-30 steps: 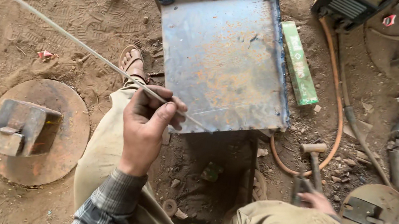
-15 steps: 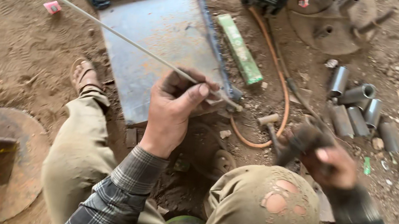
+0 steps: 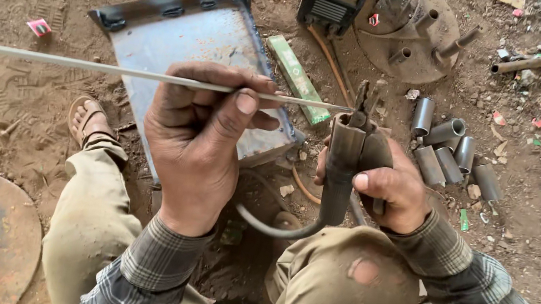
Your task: The person sits on the ground and arc-welds the seams of a metal box using an electrode holder, striking an arc that produces sparks and weld beads along the box edges. They reposition the box between welds and continue welding different corners.
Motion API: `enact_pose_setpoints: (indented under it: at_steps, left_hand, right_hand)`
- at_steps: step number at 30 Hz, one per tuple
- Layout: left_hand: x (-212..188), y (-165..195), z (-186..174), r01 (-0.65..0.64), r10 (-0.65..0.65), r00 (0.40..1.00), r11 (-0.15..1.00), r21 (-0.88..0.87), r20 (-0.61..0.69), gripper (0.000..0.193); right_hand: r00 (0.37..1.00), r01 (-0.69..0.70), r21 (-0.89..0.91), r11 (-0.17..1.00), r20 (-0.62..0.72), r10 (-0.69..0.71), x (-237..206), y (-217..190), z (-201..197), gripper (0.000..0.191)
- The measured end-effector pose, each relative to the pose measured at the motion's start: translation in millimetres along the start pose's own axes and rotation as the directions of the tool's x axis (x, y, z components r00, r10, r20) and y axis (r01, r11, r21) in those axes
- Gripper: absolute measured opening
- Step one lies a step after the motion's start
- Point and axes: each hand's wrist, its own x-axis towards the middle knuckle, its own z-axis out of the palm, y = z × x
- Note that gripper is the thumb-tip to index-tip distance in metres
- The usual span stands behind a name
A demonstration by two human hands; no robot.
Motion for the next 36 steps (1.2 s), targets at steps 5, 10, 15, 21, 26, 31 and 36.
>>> enact_pose_setpoints:
  at_steps: [5, 10, 15, 21, 26, 31, 36]
  left_hand:
    - [-18, 32, -9, -0.088, 0.088, 0.996, 0.996, 0.022, 0.011, 0.013]
    - [-45, 77, -23, -0.161, 0.160, 0.987, 0.982, 0.100, 0.012, 0.013]
    - [-89, 119, -42, -0.198, 0.197, 0.980, 0.975, 0.101, 0.023, 0.018]
    - [-134, 162, -64, -0.233, 0.232, 0.972, 0.963, 0.136, 0.025, 0.015]
    - [-162, 170, -63, -0.168, 0.166, 0.986, 0.976, 0.135, 0.031, 0.016]
    - [-184, 165, -53, -0.145, 0.155, 0.987, 0.963, 0.226, -0.028, 0.013]
    - [-193, 167, -44, -0.031, 0.056, 0.975, 0.992, 0.119, -0.215, 0.014]
  right_hand:
    - [1.000, 0.018, -0.180, 0.984, 0.022, -0.014, -16, -8, 37, 0.076]
    - [1.000, -0.003, -0.271, 0.963, 0.001, 0.003, -38, -9, 84, 0.080]
    - [0.999, -0.032, -0.387, 0.922, -0.032, 0.021, -68, 2, 128, 0.083]
    - [0.999, -0.044, -0.399, 0.916, -0.041, 0.030, -86, 8, 189, 0.074]
    - [0.999, 0.020, -0.352, 0.936, 0.050, -0.003, -99, 21, 213, 0.068]
    - [0.993, 0.055, -0.411, 0.910, 0.117, -0.007, -114, 50, 176, 0.065]
    - [0.900, 0.342, -0.217, 0.914, 0.357, -0.252, -115, 92, 148, 0.053]
